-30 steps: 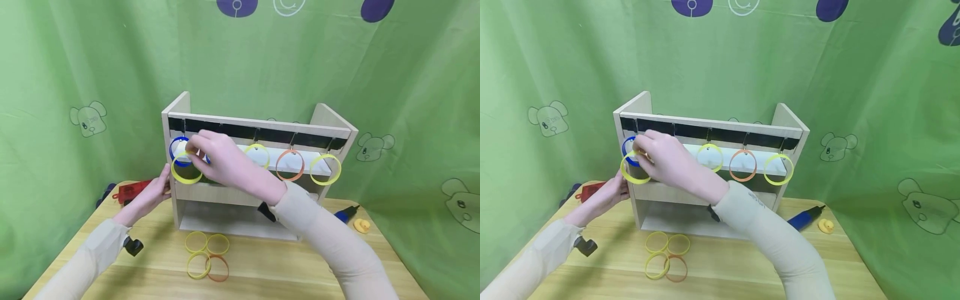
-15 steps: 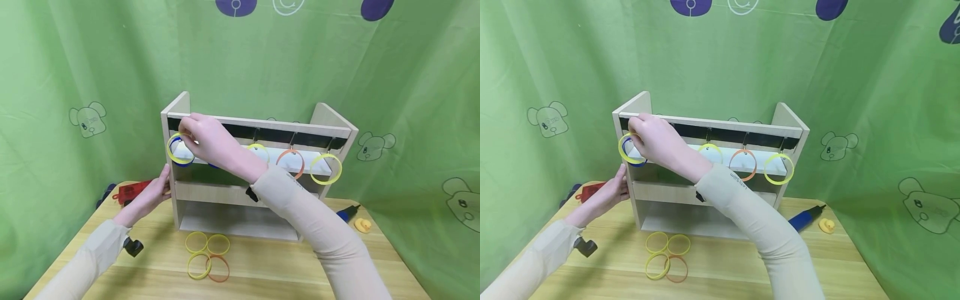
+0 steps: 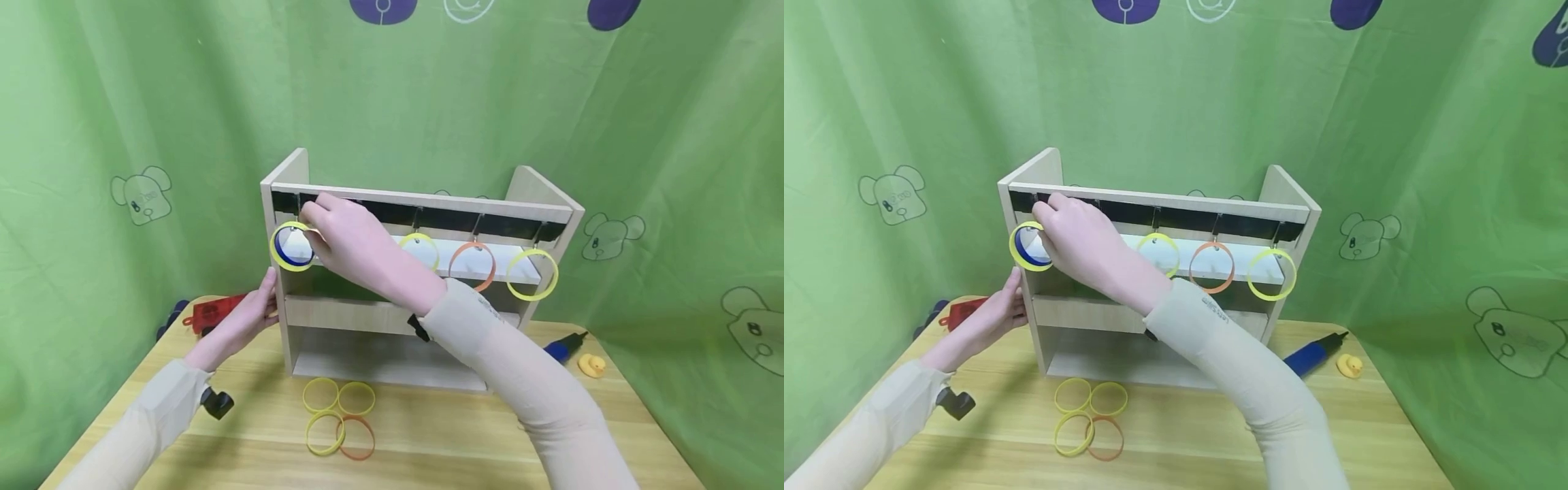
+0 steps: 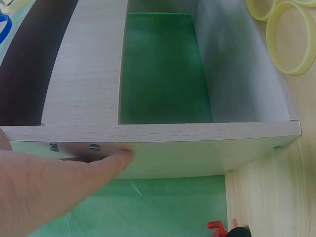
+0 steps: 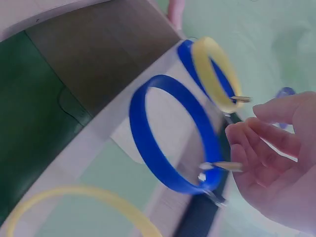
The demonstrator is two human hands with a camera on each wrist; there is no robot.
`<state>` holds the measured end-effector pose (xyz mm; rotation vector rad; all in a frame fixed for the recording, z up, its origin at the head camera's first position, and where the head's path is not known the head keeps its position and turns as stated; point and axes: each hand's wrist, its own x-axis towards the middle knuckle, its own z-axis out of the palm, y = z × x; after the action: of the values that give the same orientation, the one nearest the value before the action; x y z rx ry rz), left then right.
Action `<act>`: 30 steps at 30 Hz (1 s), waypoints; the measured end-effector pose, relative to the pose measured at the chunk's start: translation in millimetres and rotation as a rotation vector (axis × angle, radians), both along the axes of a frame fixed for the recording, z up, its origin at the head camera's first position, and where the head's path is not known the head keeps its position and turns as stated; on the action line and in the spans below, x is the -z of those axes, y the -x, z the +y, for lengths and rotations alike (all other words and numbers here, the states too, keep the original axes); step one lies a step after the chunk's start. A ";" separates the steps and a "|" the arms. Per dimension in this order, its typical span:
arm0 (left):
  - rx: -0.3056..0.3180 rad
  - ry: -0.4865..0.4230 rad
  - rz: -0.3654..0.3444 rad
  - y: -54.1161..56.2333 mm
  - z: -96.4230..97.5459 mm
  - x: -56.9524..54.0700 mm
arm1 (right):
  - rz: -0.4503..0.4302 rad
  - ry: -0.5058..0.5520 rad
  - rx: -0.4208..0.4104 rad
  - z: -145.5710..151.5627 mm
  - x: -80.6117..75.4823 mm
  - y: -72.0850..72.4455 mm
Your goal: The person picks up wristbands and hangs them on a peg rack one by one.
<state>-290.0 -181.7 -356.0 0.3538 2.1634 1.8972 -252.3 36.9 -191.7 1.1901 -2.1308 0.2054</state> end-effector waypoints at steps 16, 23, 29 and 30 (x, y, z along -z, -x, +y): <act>0.026 -0.004 0.016 -3.8 -0.5 -2.0 | -0.194 -0.053 -0.030 68.3 145.4 -30.5; 0.028 -0.007 0.021 -4.6 -1.0 -2.2 | -0.447 -0.090 0.030 83.0 225.7 -39.7; 0.027 -0.005 0.024 -4.0 -1.0 -1.7 | -0.627 -0.093 0.104 87.6 259.7 -43.7; 0.024 -0.006 0.021 -3.9 -0.7 -1.5 | -0.639 -0.097 0.115 88.0 263.4 -43.9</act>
<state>-286.1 -182.4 -354.6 0.4012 2.1568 1.8960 -208.4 124.9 -455.1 1.1536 -2.7786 0.4881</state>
